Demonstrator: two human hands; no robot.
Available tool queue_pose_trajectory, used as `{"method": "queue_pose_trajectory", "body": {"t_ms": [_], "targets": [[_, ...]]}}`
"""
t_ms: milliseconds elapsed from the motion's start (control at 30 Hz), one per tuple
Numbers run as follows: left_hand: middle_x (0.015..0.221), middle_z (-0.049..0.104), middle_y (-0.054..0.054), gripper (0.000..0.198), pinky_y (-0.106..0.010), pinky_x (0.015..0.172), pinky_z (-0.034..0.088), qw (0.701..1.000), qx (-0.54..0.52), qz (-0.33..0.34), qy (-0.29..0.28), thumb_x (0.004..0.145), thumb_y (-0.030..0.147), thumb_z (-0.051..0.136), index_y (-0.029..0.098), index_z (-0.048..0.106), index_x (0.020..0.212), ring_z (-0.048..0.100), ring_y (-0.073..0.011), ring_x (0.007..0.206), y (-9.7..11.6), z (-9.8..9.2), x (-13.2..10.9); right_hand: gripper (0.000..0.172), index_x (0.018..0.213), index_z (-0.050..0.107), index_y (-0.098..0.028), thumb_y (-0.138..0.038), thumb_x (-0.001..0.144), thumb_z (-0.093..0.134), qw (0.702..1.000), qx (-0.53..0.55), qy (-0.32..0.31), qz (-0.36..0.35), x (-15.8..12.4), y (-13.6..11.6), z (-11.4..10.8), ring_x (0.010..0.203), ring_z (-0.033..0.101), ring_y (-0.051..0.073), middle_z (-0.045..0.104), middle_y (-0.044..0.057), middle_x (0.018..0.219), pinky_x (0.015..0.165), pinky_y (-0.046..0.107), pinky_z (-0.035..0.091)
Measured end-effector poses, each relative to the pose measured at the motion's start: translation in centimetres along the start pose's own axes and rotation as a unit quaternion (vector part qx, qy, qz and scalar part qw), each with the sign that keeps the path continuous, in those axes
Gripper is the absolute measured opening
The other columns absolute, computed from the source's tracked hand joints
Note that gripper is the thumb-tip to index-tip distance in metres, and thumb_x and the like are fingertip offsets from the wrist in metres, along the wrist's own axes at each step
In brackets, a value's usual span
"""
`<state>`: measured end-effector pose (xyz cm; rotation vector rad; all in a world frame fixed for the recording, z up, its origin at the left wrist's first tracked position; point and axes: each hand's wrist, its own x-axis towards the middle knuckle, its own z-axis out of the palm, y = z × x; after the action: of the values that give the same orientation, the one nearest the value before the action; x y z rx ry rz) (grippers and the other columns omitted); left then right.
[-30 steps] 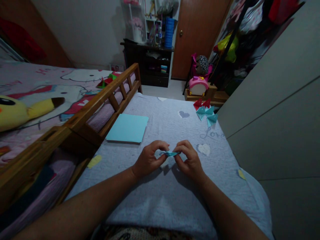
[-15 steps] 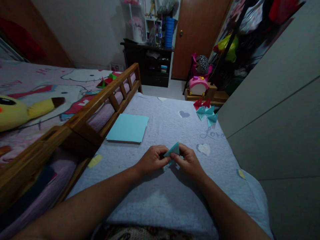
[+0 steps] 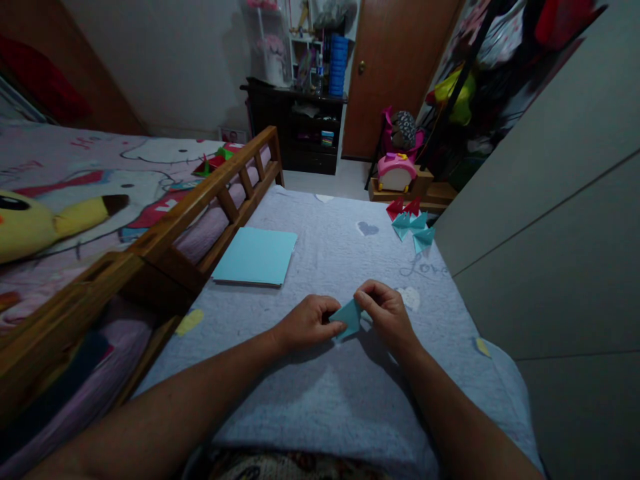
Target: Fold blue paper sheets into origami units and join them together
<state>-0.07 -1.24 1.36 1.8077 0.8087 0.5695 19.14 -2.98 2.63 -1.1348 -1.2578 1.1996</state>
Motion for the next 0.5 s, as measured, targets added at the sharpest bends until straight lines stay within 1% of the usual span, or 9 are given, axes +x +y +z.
{"method": "queue_pose_trajectory", "body": {"t_ms": [100, 200, 267, 367, 433, 500], "targets": [[0.066, 0.054, 0.001, 0.016, -0.025, 0.058, 0.034, 1.000, -0.004, -0.005, 0.014, 0.083, 0.025, 0.062, 0.015, 0.067, 0.072, 0.048, -0.0122, 0.062, 0.1, -0.1, -0.1, 0.022, 0.074, 0.064, -0.020, -0.038, 0.085, 0.069, 0.999, 0.014, 0.037, -0.017, 0.1, 0.0, -0.3, 0.060, 0.052, 0.012, 0.056, -0.003, 0.063, 0.060, 0.026, 0.043], [0.074, 0.057, -0.001, 0.015, -0.026, 0.066, 0.039, 0.997, -0.017, 0.018, 0.068, 0.085, 0.026, 0.064, 0.016, 0.069, 0.076, 0.054, -0.0147, 0.072, -0.1, -0.3, 0.0, 0.016, 0.086, 0.067, -0.021, -0.037, 0.087, 0.067, 0.998, 0.017, 0.058, -0.034, 0.0, 0.2, -0.5, 0.061, 0.054, 0.013, 0.058, -0.003, 0.067, 0.060, 0.026, 0.045], [0.079, 0.059, -0.002, 0.014, -0.028, 0.073, 0.042, 0.993, -0.026, 0.043, 0.103, 0.086, 0.028, 0.067, 0.016, 0.071, 0.081, 0.056, -0.0165, 0.079, -0.4, -0.4, 0.1, 0.014, 0.092, 0.066, -0.022, -0.034, 0.085, 0.069, 0.998, -0.010, 0.039, -0.048, -0.2, 0.3, -0.4, 0.063, 0.055, 0.013, 0.060, -0.002, 0.074, 0.060, 0.026, 0.045], [0.084, 0.062, -0.003, 0.014, -0.029, 0.077, 0.044, 0.990, -0.039, 0.057, 0.122, 0.087, 0.029, 0.069, 0.016, 0.073, 0.086, 0.058, -0.0175, 0.083, -0.6, -0.6, 0.2, 0.012, 0.093, 0.063, -0.022, -0.023, 0.083, 0.070, 0.992, -0.085, -0.003, -0.094, -0.5, 0.4, 0.1, 0.067, 0.055, 0.013, 0.059, -0.001, 0.082, 0.062, 0.026, 0.046], [0.084, 0.063, -0.003, 0.013, -0.028, 0.076, 0.044, 0.990, -0.047, 0.049, 0.124, 0.086, 0.029, 0.069, 0.016, 0.073, 0.086, 0.058, -0.0174, 0.082, -0.6, -0.5, 0.2, 0.014, 0.094, 0.060, -0.022, -0.017, 0.083, 0.067, 0.983, -0.120, -0.007, -0.137, -0.7, 0.4, 0.4, 0.068, 0.055, 0.012, 0.057, -0.001, 0.085, 0.061, 0.025, 0.047], [0.083, 0.064, -0.003, 0.013, -0.028, 0.075, 0.043, 0.990, -0.056, 0.035, 0.123, 0.085, 0.028, 0.069, 0.016, 0.072, 0.085, 0.058, -0.0173, 0.080, -0.5, -0.4, 0.2, 0.019, 0.096, 0.057, -0.023, -0.012, 0.083, 0.065, 0.974, -0.140, 0.001, -0.180, -0.7, 0.4, 0.7, 0.069, 0.054, 0.012, 0.055, -0.001, 0.088, 0.060, 0.024, 0.047]]}}
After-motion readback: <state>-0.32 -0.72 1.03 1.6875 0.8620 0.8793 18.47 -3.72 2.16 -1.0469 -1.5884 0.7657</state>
